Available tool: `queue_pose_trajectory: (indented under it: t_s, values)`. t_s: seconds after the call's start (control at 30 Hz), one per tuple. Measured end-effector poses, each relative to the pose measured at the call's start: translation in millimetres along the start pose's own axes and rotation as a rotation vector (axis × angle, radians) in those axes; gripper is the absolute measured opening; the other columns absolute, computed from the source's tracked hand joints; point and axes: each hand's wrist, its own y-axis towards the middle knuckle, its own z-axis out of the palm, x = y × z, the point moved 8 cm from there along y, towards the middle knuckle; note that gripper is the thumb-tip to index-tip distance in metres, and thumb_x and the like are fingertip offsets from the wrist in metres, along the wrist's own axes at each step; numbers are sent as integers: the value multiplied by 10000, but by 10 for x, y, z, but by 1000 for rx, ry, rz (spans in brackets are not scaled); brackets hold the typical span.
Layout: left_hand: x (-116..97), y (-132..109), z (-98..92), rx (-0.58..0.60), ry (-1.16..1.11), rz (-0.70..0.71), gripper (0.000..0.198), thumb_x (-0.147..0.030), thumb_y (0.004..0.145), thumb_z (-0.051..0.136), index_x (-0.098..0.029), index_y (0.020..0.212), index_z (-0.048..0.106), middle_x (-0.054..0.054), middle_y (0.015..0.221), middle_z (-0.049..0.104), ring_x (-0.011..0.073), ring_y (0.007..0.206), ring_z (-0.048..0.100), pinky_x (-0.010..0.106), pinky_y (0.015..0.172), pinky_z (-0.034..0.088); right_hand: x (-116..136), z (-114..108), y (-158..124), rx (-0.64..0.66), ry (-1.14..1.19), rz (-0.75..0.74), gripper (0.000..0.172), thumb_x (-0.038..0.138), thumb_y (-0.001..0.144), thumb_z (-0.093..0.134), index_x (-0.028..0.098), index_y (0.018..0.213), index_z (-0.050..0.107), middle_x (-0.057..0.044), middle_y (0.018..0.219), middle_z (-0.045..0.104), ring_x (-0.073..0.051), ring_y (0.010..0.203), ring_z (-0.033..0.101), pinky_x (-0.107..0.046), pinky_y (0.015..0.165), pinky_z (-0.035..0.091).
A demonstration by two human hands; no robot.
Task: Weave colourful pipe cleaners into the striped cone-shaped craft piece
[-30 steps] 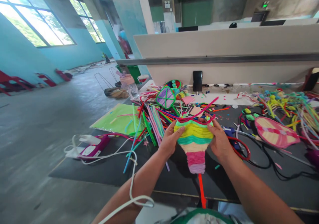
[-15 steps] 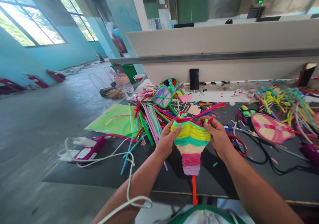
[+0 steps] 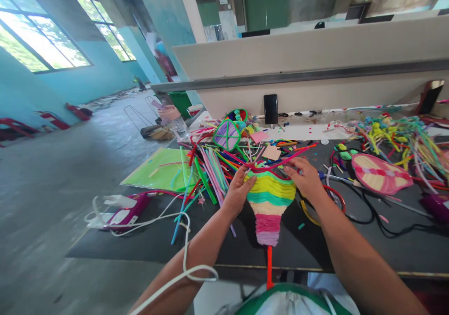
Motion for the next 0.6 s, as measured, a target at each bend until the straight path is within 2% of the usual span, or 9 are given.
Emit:
queue_pose_trajectory:
  t_s: [0.1, 0.17, 0.27, 0.37, 0.47, 0.53, 0.6]
  values:
    - [152, 15, 67, 55, -1, -58, 457, -347, 756, 708, -207, 1172, 580, 71, 1069, 679, 203, 980, 646, 324, 839, 515, 14, 109, -1, 88, -121, -50, 123, 308, 752, 693, 299, 849, 768, -40, 838, 740, -241, 866, 622, -388, 877, 399]
    - [244, 34, 82, 75, 31, -84, 439, -369, 754, 707, -207, 1147, 597, 59, 1009, 688, 197, 928, 653, 315, 811, 514, -29, 136, -4, 84, -183, -44, 78, 310, 753, 694, 305, 783, 765, -26, 780, 742, -230, 808, 632, -386, 866, 384]
    - [324, 111, 68, 121, 204, -104, 394, -409, 767, 681, -191, 1094, 651, 42, 863, 687, 187, 789, 649, 304, 724, 512, -114, 177, 0, 103, -313, -36, 98, 309, 763, 686, 279, 691, 748, -13, 684, 723, -201, 722, 628, -362, 829, 362]
    - [206, 282, 62, 185, 536, -2, 310, -396, 765, 674, -160, 960, 725, 46, 779, 667, 181, 725, 617, 293, 681, 492, -178, 256, 0, 190, -393, -45, 164, 315, 826, 620, 248, 755, 752, -31, 702, 726, -186, 709, 629, -325, 757, 353]
    - [-8, 467, 207, 325, 806, 164, 196, -355, 748, 675, -175, 775, 748, 69, 824, 676, 210, 848, 613, 310, 773, 482, -208, 310, -16, 230, -463, -67, 189, 313, 864, 577, 242, 829, 749, -44, 783, 741, -188, 785, 632, -326, 778, 327]
    - [-69, 551, 336, 430, 896, 203, 179, -345, 739, 671, -180, 729, 738, 67, 836, 676, 212, 876, 605, 318, 812, 468, -216, 345, -38, 239, -506, -89, 173, 290, 870, 571, 249, 863, 739, -36, 811, 743, -185, 828, 621, -332, 812, 301]
    - [-46, 599, 421, 488, 890, 172, 194, -345, 747, 652, -167, 712, 719, 57, 845, 676, 194, 847, 602, 303, 800, 461, -229, 388, -70, 255, -536, -105, 162, 267, 873, 566, 250, 880, 728, -27, 822, 741, -183, 844, 609, -335, 827, 284]
